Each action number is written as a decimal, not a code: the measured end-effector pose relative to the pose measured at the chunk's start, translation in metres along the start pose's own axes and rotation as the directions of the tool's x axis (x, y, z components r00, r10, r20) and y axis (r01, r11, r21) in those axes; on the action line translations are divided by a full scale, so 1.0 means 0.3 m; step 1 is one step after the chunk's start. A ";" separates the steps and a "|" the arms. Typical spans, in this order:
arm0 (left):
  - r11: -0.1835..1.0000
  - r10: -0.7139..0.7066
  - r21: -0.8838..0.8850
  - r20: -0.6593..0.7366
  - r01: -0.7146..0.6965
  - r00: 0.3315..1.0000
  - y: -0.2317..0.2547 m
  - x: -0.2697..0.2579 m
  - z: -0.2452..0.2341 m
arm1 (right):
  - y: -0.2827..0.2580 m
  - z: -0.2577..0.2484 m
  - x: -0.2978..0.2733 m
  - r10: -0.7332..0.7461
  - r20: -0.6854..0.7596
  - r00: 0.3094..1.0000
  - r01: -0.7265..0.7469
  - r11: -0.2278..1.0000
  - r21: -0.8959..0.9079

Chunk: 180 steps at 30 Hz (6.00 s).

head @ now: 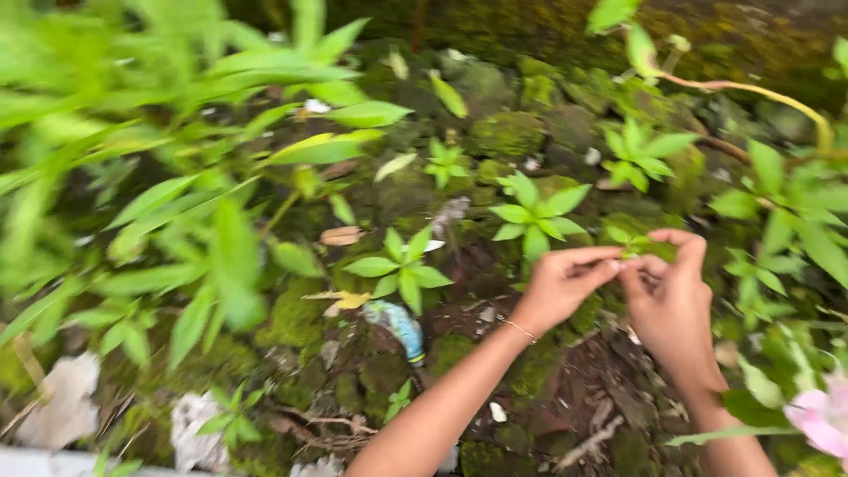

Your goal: Pulling small weeds and moss from between rocks and off a wall in a garden area by hand.

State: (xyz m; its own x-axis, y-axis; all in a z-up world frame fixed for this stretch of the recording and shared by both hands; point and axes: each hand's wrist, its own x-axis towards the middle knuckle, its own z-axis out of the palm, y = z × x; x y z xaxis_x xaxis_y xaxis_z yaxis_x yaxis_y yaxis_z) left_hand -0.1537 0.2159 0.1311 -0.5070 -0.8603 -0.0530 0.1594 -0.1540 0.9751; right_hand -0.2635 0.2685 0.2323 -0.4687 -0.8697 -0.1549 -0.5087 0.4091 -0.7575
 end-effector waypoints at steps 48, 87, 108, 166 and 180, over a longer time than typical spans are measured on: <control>0.466 -0.502 0.486 0.833 -0.740 0.231 -0.420 -0.415 0.562 | 0.724 -0.942 -0.807 0.392 0.263 0.881 -0.274 0.878 -0.391; 0.697 -0.471 0.642 0.746 -0.320 0.470 -0.152 -0.438 0.699 | 1.097 -0.267 -1.073 0.385 0.014 0.923 -0.385 0.922 0.046; 0.700 -0.714 0.461 0.469 0.546 0.519 -0.157 -0.557 0.820 | 0.854 -0.423 -0.961 0.525 -0.145 0.839 -0.232 0.584 0.778; -0.071 -0.246 -0.270 0.938 -0.960 -0.246 -0.619 -0.398 1.228 | 1.455 -0.500 -0.986 0.180 -0.233 0.956 -0.286 0.754 -0.591; 0.303 -0.227 0.221 0.961 -0.927 0.156 -0.281 -0.350 1.342 | 1.249 -0.928 -0.925 0.496 -0.244 0.833 -0.521 0.853 -0.043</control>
State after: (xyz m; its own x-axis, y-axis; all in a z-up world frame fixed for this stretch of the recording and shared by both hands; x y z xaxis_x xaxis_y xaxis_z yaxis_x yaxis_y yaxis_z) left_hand -0.4547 0.5148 0.1412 -0.9294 0.3683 -0.0224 0.3307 0.8584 0.3922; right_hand -0.5251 0.7401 0.1678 -0.8192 -0.4540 -0.3505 -0.2206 0.8135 -0.5381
